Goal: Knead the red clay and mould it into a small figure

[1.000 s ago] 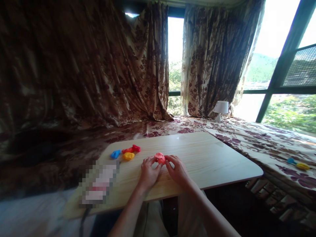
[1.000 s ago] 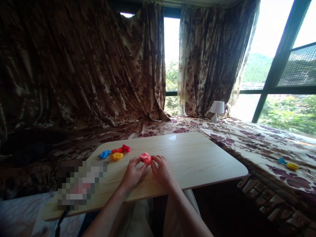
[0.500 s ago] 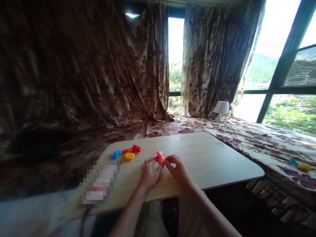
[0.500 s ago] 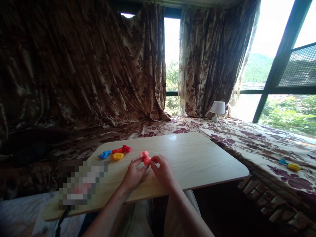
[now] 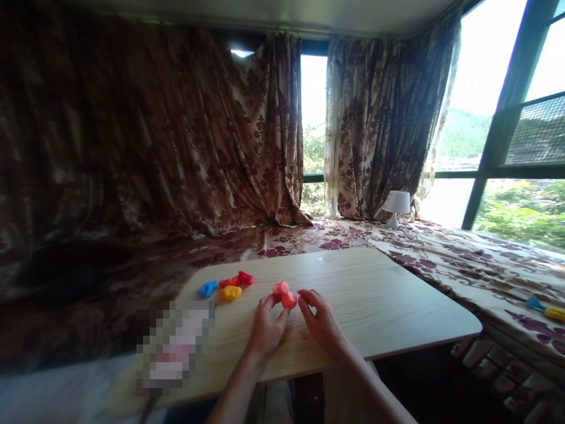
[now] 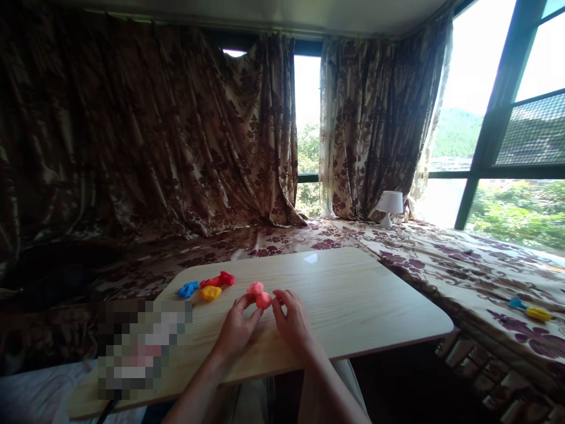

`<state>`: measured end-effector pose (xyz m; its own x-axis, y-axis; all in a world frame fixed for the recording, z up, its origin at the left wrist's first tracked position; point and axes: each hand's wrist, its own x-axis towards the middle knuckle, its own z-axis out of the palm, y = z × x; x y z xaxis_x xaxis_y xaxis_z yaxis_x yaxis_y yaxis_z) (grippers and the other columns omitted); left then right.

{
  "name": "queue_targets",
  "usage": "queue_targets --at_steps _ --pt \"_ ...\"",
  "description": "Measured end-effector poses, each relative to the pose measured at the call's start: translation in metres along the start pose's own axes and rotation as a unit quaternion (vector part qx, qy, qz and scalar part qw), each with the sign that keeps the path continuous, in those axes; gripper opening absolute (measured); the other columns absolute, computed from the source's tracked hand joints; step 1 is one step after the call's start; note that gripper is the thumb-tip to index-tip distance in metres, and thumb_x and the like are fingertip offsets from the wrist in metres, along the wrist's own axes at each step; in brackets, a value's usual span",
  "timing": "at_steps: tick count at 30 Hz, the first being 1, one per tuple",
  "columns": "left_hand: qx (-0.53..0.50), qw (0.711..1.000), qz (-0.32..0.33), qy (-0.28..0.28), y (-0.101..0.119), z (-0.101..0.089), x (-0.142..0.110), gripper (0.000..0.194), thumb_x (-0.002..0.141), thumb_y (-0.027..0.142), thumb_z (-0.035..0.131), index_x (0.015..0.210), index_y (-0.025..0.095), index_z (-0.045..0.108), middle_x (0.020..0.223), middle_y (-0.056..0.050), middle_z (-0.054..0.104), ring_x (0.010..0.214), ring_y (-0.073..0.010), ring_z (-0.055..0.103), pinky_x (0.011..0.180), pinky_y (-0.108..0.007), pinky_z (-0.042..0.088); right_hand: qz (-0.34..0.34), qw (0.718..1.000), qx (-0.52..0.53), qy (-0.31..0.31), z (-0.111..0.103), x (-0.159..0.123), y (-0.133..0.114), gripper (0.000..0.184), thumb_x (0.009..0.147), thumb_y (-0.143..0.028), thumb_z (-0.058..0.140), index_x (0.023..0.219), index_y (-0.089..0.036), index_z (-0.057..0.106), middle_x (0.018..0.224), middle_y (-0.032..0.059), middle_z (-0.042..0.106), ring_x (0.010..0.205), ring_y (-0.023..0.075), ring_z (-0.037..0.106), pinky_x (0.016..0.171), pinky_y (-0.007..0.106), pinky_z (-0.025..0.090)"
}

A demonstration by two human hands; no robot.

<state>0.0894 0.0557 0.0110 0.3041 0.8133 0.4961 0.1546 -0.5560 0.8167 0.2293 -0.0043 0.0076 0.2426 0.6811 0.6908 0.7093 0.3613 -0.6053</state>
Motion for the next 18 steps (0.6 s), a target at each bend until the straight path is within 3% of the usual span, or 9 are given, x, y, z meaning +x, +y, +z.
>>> queue_targets --at_steps 9,18 --pt "-0.022 0.999 0.015 -0.027 0.003 -0.001 -0.002 0.035 0.074 0.028 0.062 0.107 0.020 0.063 0.110 -0.008 0.063 0.107 -0.0233 0.056 0.098 -0.039 0.040 0.004 0.999 -0.006 -0.043 -0.005 0.000 -0.011 0.019 0.089 -0.027 0.049 0.097 -0.021 0.065 0.091 0.0043 0.064 0.088 0.0176 0.058 0.080 0.027 0.044" --pt "-0.003 1.000 0.025 -0.018 0.000 -0.001 -0.001 0.034 0.071 0.030 0.063 0.104 0.020 0.066 0.107 -0.008 0.063 0.106 -0.0239 0.056 0.099 -0.040 0.040 0.003 0.999 -0.002 -0.045 -0.006 0.001 -0.012 0.020 0.090 -0.029 0.049 0.090 -0.022 0.068 0.084 0.0027 0.063 0.081 0.0156 0.058 0.075 0.024 0.043"
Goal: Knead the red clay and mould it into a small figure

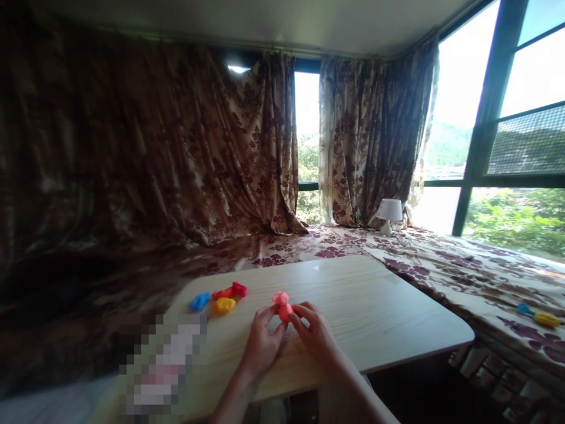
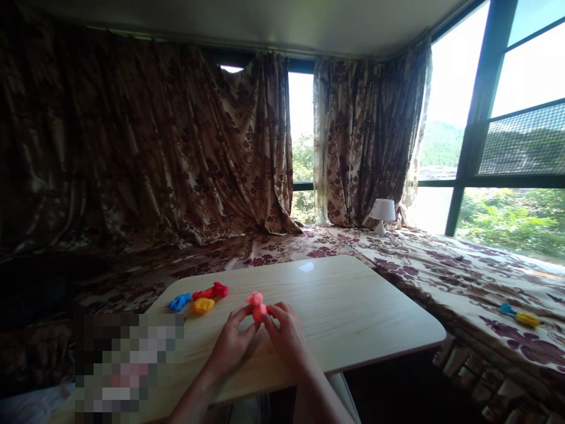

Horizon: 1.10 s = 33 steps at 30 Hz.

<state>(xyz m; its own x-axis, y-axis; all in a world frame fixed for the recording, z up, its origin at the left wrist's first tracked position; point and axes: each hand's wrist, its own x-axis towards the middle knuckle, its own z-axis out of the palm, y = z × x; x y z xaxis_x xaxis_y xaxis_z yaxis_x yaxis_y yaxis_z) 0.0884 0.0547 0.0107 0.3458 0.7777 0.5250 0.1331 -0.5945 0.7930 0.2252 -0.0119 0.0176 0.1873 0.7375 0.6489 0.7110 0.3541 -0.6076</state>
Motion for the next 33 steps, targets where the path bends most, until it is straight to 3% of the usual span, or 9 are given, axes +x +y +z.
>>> queue_targets --at_steps 15,24,33 --pt "0.021 0.999 0.019 0.015 -0.0028 0.0035 -0.0014 0.035 0.068 0.019 0.063 0.103 0.020 0.065 0.108 -0.007 0.063 0.106 -0.0229 0.056 0.099 -0.039 0.040 -0.006 1.000 0.022 -0.004 0.0016 0.0001 0.0038 0.024 0.091 -0.032 0.046 0.094 -0.021 0.068 0.086 0.0044 0.064 0.081 0.0172 0.059 0.076 0.026 0.046" --pt "0.011 1.000 -0.005 0.027 0.0000 0.0035 -0.0021 0.031 0.070 0.025 0.064 0.100 0.019 0.066 0.104 -0.007 0.064 0.102 -0.0224 0.058 0.097 -0.038 0.042 0.000 1.000 -0.004 -0.001 0.0027 0.0003 0.0065 0.025 0.090 -0.033 0.045 0.096 -0.020 0.067 0.085 0.0049 0.064 0.081 0.0178 0.060 0.076 0.027 0.047" --pt "0.008 0.999 0.012 0.029 -0.0017 0.0042 -0.0015 0.035 0.068 0.024 0.067 0.103 0.019 0.065 0.104 -0.007 0.064 0.101 -0.0232 0.058 0.095 -0.039 0.043 -0.011 1.000 0.016 0.004 0.0031 0.0002 0.0031 0.024 0.090 -0.033 0.047 0.093 -0.022 0.068 0.087 0.0052 0.065 0.083 0.0183 0.061 0.077 0.027 0.048"
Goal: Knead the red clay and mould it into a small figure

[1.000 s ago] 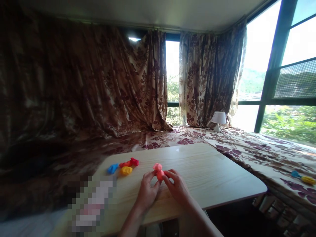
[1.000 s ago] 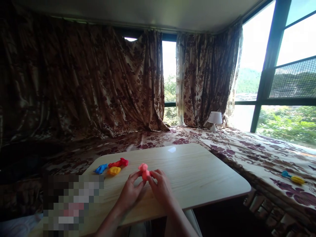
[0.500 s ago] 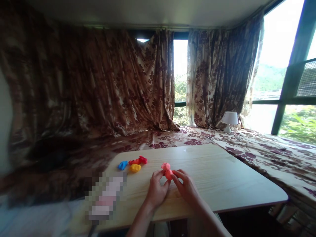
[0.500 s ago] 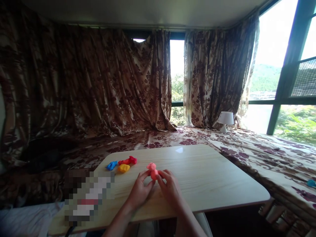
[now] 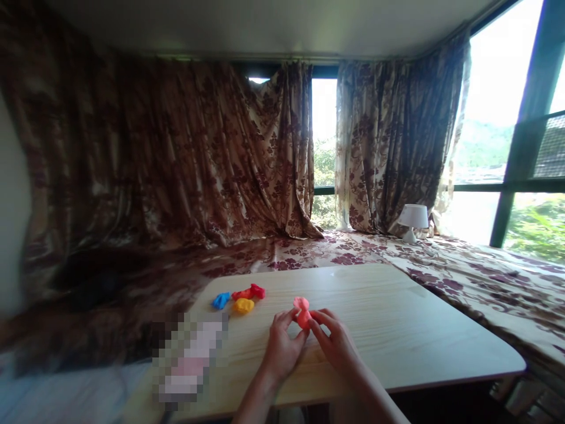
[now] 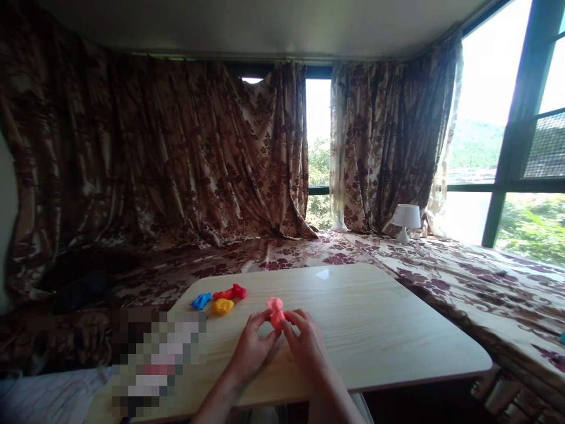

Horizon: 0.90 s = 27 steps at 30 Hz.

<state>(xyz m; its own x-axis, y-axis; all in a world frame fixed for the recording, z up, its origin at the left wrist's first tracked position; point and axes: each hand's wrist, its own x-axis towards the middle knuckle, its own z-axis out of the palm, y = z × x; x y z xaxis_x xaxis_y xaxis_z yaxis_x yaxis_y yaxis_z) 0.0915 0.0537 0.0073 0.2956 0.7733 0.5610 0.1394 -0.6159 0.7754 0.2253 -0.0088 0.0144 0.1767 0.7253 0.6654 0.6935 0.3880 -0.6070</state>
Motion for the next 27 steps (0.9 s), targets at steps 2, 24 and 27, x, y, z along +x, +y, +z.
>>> queue_targets --at_steps 2,24,27 --pt "0.012 1.000 0.010 -0.012 0.0021 -0.0010 -0.0002 0.034 0.068 0.022 0.066 0.102 0.019 0.066 0.101 -0.007 0.065 0.100 -0.0230 0.058 0.095 -0.038 0.044 -0.003 1.000 0.003 -0.005 0.0000 0.0003 -0.0005 0.026 0.091 -0.035 0.046 0.094 -0.021 0.068 0.088 0.0059 0.065 0.084 0.0188 0.061 0.078 0.028 0.048" --pt "0.081 0.995 0.045 -0.024 0.0076 -0.0015 -0.0006 0.027 0.069 0.017 0.060 0.096 0.021 0.063 0.092 -0.005 0.063 0.092 -0.0215 0.056 0.088 -0.039 0.044 -0.004 1.000 -0.013 -0.006 0.0024 -0.0006 0.0070 0.023 0.090 -0.027 0.044 0.095 -0.021 0.065 0.089 0.0057 0.064 0.085 0.0185 0.059 0.079 0.029 0.046" --pt "0.109 0.992 0.053 -0.019 0.0086 -0.0008 -0.0009 0.024 0.068 0.019 0.062 0.092 0.020 0.061 0.091 -0.005 0.063 0.090 -0.0221 0.055 0.085 -0.039 0.044 -0.006 1.000 -0.017 -0.012 0.0022 -0.0004 0.0066 0.019 0.087 -0.027 0.050 0.096 -0.021 0.065 0.087 0.0049 0.064 0.084 0.0183 0.059 0.078 0.029 0.046"
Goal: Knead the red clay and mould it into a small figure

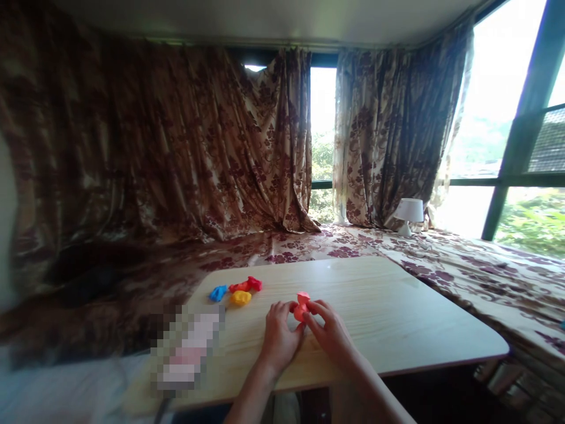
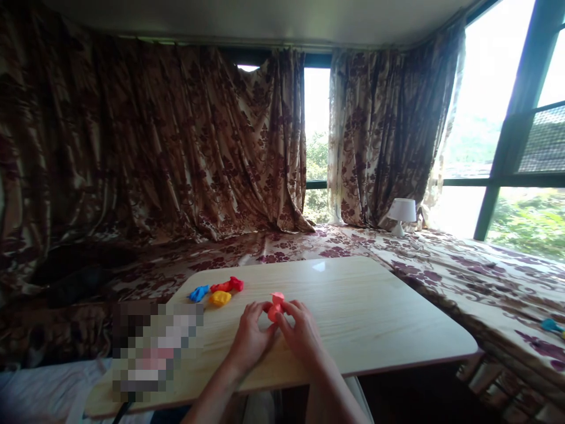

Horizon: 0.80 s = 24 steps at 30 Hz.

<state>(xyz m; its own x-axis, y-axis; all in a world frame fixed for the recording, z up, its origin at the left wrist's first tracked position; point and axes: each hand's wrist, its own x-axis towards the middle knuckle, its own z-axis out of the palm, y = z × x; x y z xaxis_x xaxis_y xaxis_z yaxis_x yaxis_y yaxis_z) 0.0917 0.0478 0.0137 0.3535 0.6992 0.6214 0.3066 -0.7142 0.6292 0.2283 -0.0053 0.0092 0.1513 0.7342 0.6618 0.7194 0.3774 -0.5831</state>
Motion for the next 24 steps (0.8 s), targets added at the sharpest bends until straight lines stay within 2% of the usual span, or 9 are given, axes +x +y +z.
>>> queue_targets --at_steps 5,9,16,24 --pt "0.012 1.000 0.006 -0.016 0.0011 -0.0007 -0.0015 0.031 0.064 0.014 0.061 0.094 0.021 0.060 0.093 -0.004 0.063 0.092 -0.0223 0.056 0.086 -0.039 0.043 -0.008 1.000 -0.006 -0.003 0.0002 0.0003 0.0000 0.017 0.086 -0.020 0.049 0.092 -0.021 0.065 0.091 0.0050 0.065 0.086 0.0184 0.058 0.079 0.029 0.045" --pt "0.026 0.999 -0.001 -0.019 0.0023 -0.0022 -0.0009 0.023 0.067 0.018 0.060 0.090 0.021 0.062 0.091 -0.005 0.063 0.090 -0.0221 0.057 0.084 -0.038 0.044 -0.004 1.000 -0.014 -0.014 0.0014 0.0001 0.0017 0.023 0.082 -0.013 0.050 0.098 -0.021 0.064 0.097 0.0054 0.065 0.090 0.0188 0.057 0.081 0.030 0.044" --pt "0.047 0.998 -0.018 -0.040 0.0007 -0.0006 -0.0003 0.024 0.073 0.020 0.057 0.096 0.019 0.065 0.097 -0.007 0.064 0.096 -0.0217 0.057 0.089 -0.037 0.044 0.039 0.993 -0.094 -0.054 -0.0022 -0.0008 -0.0026 0.023 0.082 -0.013 0.051 0.096 -0.022 0.066 0.097 0.0043 0.066 0.090 0.0196 0.056 0.081 0.030 0.041" --pt "0.096 0.994 -0.017 -0.048 -0.0035 0.0015 0.0010 0.023 0.074 0.021 0.058 0.095 0.020 0.067 0.097 -0.008 0.066 0.097 -0.0225 0.057 0.090 -0.038 0.043 0.044 0.992 -0.106 -0.055 -0.0017 -0.0008 -0.0032 0.024 0.082 -0.015 0.052 0.099 -0.024 0.065 0.099 0.0029 0.066 0.091 0.0202 0.056 0.081 0.030 0.038"
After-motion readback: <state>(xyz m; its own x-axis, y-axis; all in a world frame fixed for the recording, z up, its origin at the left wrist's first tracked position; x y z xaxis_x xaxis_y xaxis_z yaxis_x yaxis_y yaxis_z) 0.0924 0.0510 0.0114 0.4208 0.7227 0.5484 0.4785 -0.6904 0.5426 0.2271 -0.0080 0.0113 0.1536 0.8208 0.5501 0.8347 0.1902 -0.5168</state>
